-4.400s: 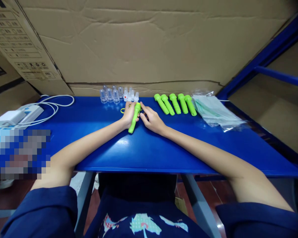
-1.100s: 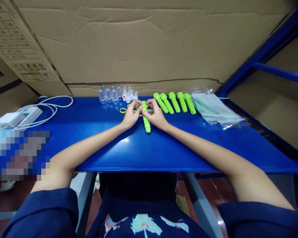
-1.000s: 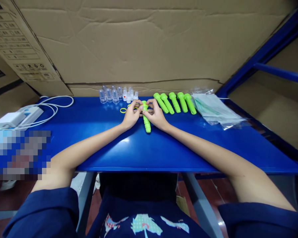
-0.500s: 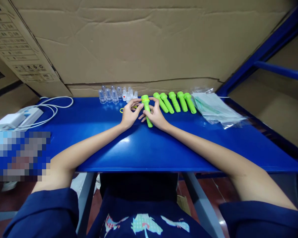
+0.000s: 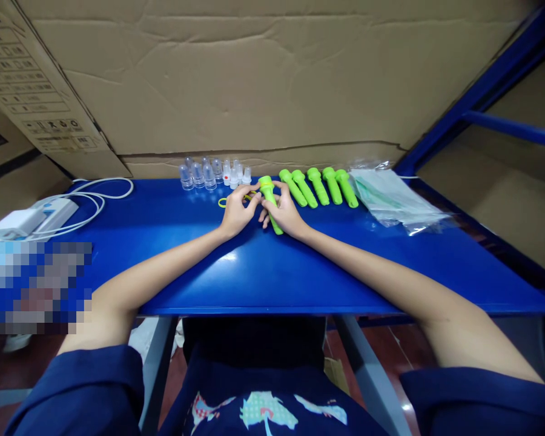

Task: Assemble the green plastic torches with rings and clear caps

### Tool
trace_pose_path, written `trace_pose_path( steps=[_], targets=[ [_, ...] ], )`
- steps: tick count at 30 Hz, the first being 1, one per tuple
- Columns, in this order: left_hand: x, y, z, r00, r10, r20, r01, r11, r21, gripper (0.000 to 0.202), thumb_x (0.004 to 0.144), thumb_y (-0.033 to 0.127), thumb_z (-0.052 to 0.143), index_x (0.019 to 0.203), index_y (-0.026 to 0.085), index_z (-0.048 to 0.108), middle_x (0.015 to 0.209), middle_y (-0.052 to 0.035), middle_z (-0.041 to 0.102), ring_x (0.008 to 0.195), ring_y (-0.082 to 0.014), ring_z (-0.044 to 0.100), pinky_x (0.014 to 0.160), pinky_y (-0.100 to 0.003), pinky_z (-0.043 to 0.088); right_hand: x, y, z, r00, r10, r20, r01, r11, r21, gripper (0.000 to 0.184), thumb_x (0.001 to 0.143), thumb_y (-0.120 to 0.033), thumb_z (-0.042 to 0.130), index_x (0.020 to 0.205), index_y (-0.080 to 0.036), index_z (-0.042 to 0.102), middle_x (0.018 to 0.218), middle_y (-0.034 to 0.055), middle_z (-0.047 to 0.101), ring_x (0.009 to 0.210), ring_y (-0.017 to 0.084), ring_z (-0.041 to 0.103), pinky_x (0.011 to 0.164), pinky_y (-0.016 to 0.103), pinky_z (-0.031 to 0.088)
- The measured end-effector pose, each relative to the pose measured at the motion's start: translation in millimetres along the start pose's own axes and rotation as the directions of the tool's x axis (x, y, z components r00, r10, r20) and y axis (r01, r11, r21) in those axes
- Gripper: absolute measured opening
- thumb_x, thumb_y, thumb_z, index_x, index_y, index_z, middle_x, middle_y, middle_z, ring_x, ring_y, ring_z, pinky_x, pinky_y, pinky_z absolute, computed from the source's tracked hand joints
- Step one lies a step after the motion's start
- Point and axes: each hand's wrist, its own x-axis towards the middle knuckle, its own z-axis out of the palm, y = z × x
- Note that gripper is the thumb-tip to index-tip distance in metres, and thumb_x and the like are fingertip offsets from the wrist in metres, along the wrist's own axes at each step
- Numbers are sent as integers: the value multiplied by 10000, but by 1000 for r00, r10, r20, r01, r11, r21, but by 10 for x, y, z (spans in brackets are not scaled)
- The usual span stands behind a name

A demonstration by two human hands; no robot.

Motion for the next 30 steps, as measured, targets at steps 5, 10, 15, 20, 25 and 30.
trace_pose_path(
  steps=[5, 10, 15, 20, 25, 30],
  targets=[
    [122, -128, -167, 981, 95, 170, -139, 954, 265, 115, 925, 216, 617, 891, 175, 719, 966, -84, 785, 931, -234, 717, 924, -380, 506, -28, -58, -5, 995, 97, 32, -97, 995, -10, 616, 825, -489, 715, 1210, -274, 285, 940, -12, 696, 427, 112, 621, 324, 238, 523],
    [195, -130, -290, 952, 76, 297, -206, 876, 437, 140, 962, 247, 585, 943, 172, 701, 977, -79, 777, 958, -241, 710, 948, -404, 456, -36, -104, -24, 988, 141, 65, -139, 990, -36, 544, 820, -384, 690, 1189, -266, 309, 866, -39, 696, 392, 118, 603, 298, 237, 497],
    [241, -165, -359, 910, 146, 389, -309, 864, 397, 128, 943, 239, 585, 940, 157, 684, 920, -83, 755, 919, -230, 695, 916, -383, 472, -19, -141, -67, 977, 158, 143, -155, 987, -33, 514, 801, -358, 707, 1128, -270, 319, 747, -79, 682, 357, 112, 574, 271, 200, 433],
    [289, -226, -426, 839, 228, 494, -418, 851, 317, 100, 928, 210, 559, 902, 161, 643, 869, -74, 727, 860, -208, 673, 859, -348, 484, -8, -189, -128, 954, 184, 236, -180, 983, -39, 518, 795, -342, 727, 1118, -263, 330, 720, -72, 692, 351, 112, 567, 284, 207, 445],
    [280, -167, -435, 803, 238, 546, -478, 806, 350, 56, 883, 186, 562, 856, 172, 609, 837, -68, 702, 830, -216, 647, 829, -348, 465, -8, -207, -154, 946, 186, 266, -176, 983, -62, 512, 806, -309, 717, 1150, -253, 343, 702, -78, 680, 353, 114, 566, 287, 204, 434],
    [238, -64, -381, 824, 208, 527, -505, 692, 516, 109, 887, 193, 531, 830, 163, 619, 833, -100, 710, 871, -261, 660, 867, -409, 444, -23, -193, -122, 955, 163, 249, -149, 986, -76, 511, 805, -303, 715, 1154, -253, 346, 691, -90, 665, 354, 113, 568, 285, 201, 433]
  ],
)
